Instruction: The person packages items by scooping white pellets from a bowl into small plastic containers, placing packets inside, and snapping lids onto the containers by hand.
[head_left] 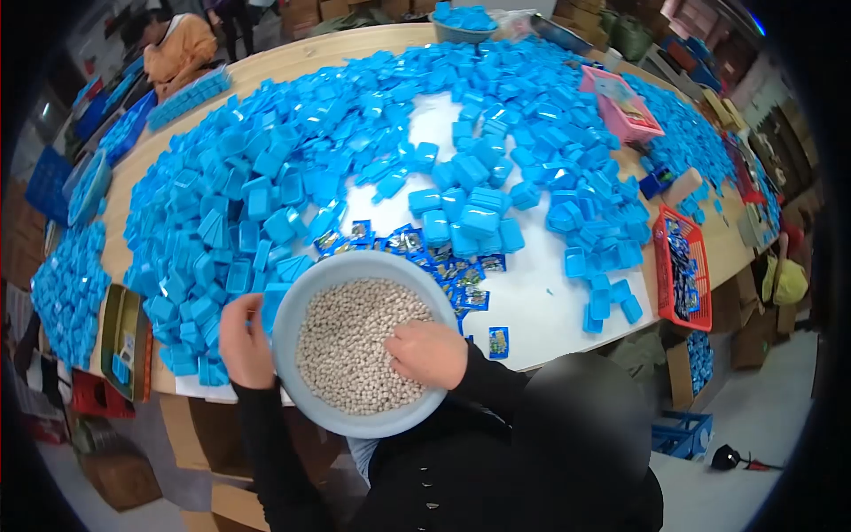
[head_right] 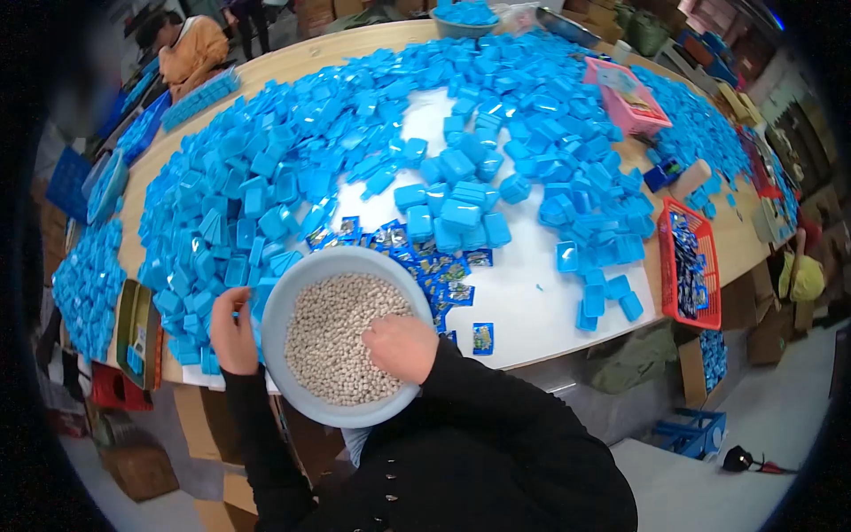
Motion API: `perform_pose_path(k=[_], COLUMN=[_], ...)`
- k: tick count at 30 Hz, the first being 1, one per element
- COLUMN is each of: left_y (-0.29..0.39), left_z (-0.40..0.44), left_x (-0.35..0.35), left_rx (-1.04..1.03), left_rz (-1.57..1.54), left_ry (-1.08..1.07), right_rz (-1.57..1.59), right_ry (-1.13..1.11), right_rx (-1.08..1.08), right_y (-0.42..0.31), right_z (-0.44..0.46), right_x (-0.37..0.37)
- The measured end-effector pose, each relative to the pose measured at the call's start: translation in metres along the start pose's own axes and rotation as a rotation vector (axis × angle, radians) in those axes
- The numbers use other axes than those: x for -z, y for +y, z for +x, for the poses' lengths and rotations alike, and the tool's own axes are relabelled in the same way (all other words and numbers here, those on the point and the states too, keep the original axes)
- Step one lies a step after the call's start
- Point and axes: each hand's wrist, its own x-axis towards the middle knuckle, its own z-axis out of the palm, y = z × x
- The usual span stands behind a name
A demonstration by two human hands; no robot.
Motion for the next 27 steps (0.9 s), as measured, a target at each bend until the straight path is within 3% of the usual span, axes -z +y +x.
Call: perform_pose_path(k=[4, 8, 13, 14, 18, 19, 20, 22, 23, 25, 27], left_y=[-0.062, -0.093, -0.119, -0.112, -0.022, 0.002, 0.018, 0.037, 0.065, 0.085, 0.08], left_z=[0.024, 0.027, 0.018, 0.019, 0.005, -0.007, -0.02, -0.047, -0.054, -0.058, -0.059], left_x=[-0.013, -0.031, -0.039, -0.036, -0.004, -0.009, -0.014, -0.05, -0.051, -0.053, -0.056], left_rx=[-0.16, -0.074, -0.156, -0.159, 0.355, 0.335, 0.366, -0.173, 0.049, 0.083, 0.008], left_rz=[0.061, 0.272, 0.297, 0.298, -0.415, -0.373, -0.46, 0.05, -0.133, -0.044, -0.042], left_ry=[-0.15, -0.426, -0.181, -0.182, 0.066, 0.128, 0.025, -0.025, -0.251, -0.377, -0.308], right_rz=[0.0, 0.001, 0.018, 0.02, 0.192, 0.213, 0.492, 1.027, 1.28, 1.276, 1.26], right_ry=[0.036, -0.019, -0.026, -0.023, 0.231, 0.214, 0.154, 0.003, -0.08, -0.103, -0.128], right_rx=[-0.01, -0.036, -0.003, -0.005, 0.084, 0.1, 0.0, -0.21, -0.329, -0.303, -0.279], right_y=[0.0, -0.002, 0.002, 0.002, 0.002, -0.001, -0.006, -0.01, -0.009, -0.005, -0.002], right_z=[-0.002, -0.001, -0.001, -0.001, 0.005, 0.005, 0.005, 0.008, 0.009, 0.012, 0.009], right_x=[0.0, -0.001, -0.003, -0.002, 0.006, 0.009, 0.015, 0.027, 0.03, 0.027, 0.019])
